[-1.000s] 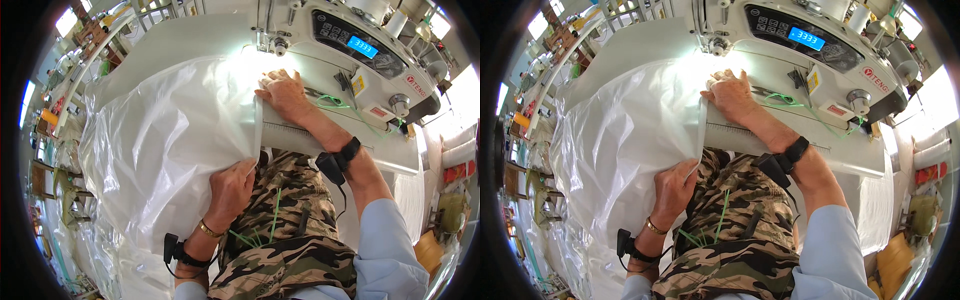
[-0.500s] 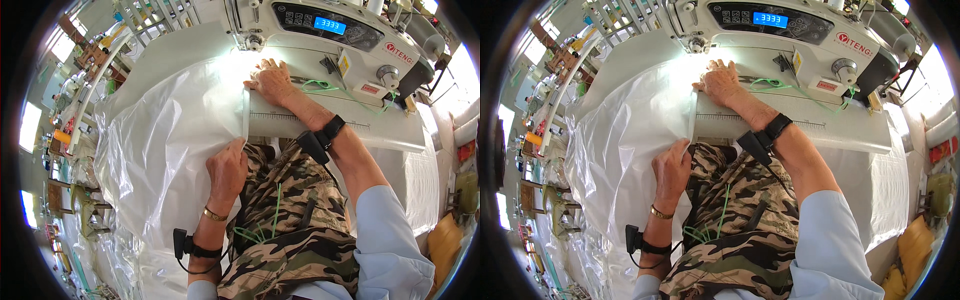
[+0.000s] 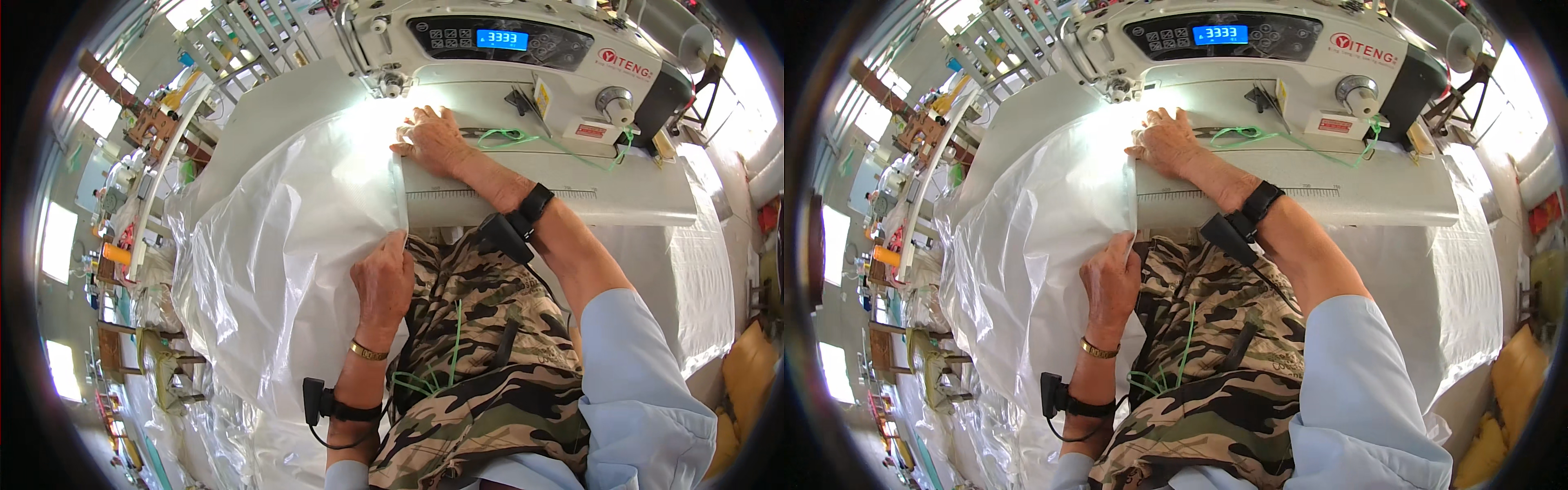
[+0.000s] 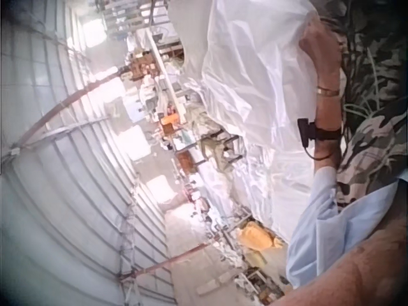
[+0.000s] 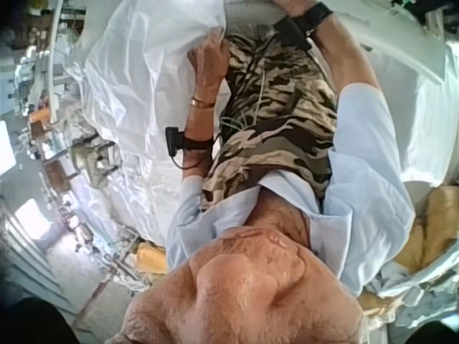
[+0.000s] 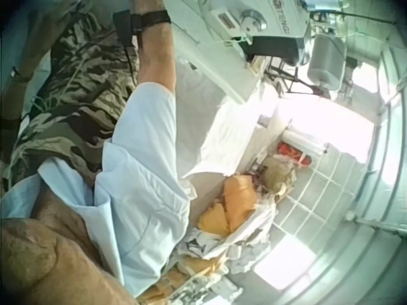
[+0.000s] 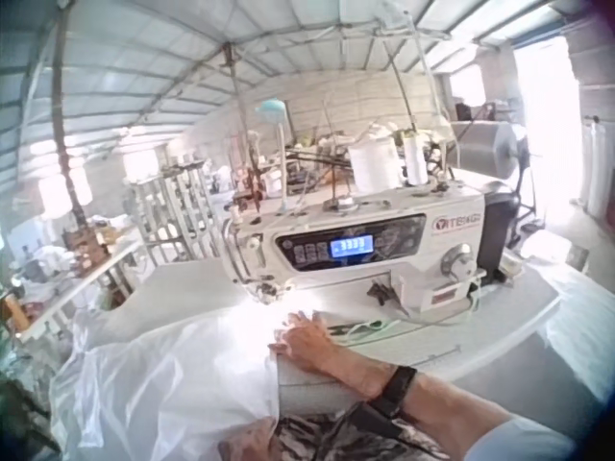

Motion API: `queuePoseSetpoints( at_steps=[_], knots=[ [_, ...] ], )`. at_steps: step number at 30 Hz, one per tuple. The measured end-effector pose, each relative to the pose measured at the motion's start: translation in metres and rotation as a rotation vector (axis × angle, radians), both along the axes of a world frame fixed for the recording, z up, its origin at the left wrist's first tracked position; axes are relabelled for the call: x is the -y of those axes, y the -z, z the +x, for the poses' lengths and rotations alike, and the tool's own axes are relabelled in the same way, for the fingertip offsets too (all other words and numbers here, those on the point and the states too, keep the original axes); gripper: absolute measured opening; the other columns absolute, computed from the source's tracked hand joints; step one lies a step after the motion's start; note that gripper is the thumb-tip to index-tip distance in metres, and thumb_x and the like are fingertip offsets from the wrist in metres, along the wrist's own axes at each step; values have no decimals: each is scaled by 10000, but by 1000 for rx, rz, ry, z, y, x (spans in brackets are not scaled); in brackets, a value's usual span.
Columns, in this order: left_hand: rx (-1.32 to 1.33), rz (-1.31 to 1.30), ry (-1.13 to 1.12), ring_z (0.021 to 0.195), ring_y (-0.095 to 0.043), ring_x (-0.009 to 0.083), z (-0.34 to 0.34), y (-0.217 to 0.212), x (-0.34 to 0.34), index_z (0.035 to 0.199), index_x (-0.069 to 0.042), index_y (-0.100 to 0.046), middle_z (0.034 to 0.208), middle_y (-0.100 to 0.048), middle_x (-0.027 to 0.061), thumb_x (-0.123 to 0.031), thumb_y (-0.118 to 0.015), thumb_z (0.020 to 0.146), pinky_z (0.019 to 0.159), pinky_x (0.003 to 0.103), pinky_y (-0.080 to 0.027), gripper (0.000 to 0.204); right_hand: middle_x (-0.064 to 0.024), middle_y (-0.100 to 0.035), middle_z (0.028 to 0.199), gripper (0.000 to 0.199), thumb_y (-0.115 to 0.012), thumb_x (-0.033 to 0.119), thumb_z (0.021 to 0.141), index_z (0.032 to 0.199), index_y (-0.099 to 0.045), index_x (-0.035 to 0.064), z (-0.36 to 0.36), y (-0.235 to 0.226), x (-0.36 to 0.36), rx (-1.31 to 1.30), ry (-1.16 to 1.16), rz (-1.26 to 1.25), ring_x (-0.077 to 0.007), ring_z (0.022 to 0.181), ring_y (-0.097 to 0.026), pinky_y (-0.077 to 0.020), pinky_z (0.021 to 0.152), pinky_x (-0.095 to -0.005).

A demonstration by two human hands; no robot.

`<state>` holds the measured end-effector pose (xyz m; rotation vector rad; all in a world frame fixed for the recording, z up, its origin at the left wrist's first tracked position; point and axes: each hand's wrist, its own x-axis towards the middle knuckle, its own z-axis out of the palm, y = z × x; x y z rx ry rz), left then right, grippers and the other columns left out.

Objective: Sewing large white plastic or fabric sheets using an industrial sewing machine.

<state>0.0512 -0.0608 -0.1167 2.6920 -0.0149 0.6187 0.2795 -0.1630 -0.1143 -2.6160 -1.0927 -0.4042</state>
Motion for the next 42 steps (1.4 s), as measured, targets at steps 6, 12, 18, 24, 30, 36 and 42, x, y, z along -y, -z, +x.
queuePoseSetpoints(
  at_steps=[6, 12, 18, 24, 30, 36, 42],
  knots=[
    [31, 11, 49, 730, -661, 347, 5, -1, 2, 998, -25, -619, 829, -669, 147, -27, -619, 830, 617, 447, -495, 168, -159, -612, 1249, 409, -556, 437, 967, 1115, -707, 87, -1, 0, -1, -5, -24, 8, -301, 1206, -519, -370, 1001, -505],
    [-23, 60, 10, 711, -651, 363, 26, -2, -5, 991, -22, -633, 814, -673, 165, -22, -597, 824, 632, 467, -488, 171, -180, -600, 1256, 407, -574, 422, 957, 1098, -709, 65, -3, -5, 0, -85, -27, 40, -323, 1213, -509, -367, 1005, -513],
    [-54, 90, 21, 681, -625, 392, 66, -12, -22, 879, -26, -561, 759, -635, 174, -32, -577, 842, 612, 488, -469, 42, -201, -584, 1281, 415, -572, 421, 949, 1096, -712, 58, -6, -10, -1, -113, -34, 9, -347, 1234, -489, -357, 1014, -535],
    [-75, 197, 41, 691, -636, 398, 115, -15, -42, 876, -26, -589, 746, -635, 192, -94, -542, 880, 668, 498, -485, 83, -202, -598, 1224, 381, -538, 396, 978, 1052, -740, 81, -8, -13, -5, -178, -3, -38, -354, 1234, -477, -341, 997, -549],
    [143, 149, 76, 739, -648, 386, 162, -3, -53, 859, -23, -644, 752, -660, 193, -111, -524, 906, 737, 497, -490, 156, -202, -607, 1194, 346, -493, 336, 983, 1108, -719, 105, -4, -7, -10, -82, -1, -85, -357, 1205, -472, -324, 1012, -540],
    [-15, 82, -18, 825, -663, 379, 158, -8, -51, 901, -30, -623, 806, -672, 191, -151, -568, 903, 803, 484, -501, 133, -190, -612, 1216, 352, -487, 317, 966, 1115, -713, 91, 11, 9, -10, -93, -30, -40, -347, 1201, -472, -306, 1027, -489],
    [138, 100, -4, 1166, -575, 352, 78, -15, -39, 1312, -9, -556, 1298, -586, 201, -165, -612, 915, 947, 474, -488, 431, -165, -629, 1190, 326, -540, 296, 946, 1086, -689, 43, 6, 14, -10, 123, -59, 84, -316, 1143, -516, -359, 983, -460]
  ],
)
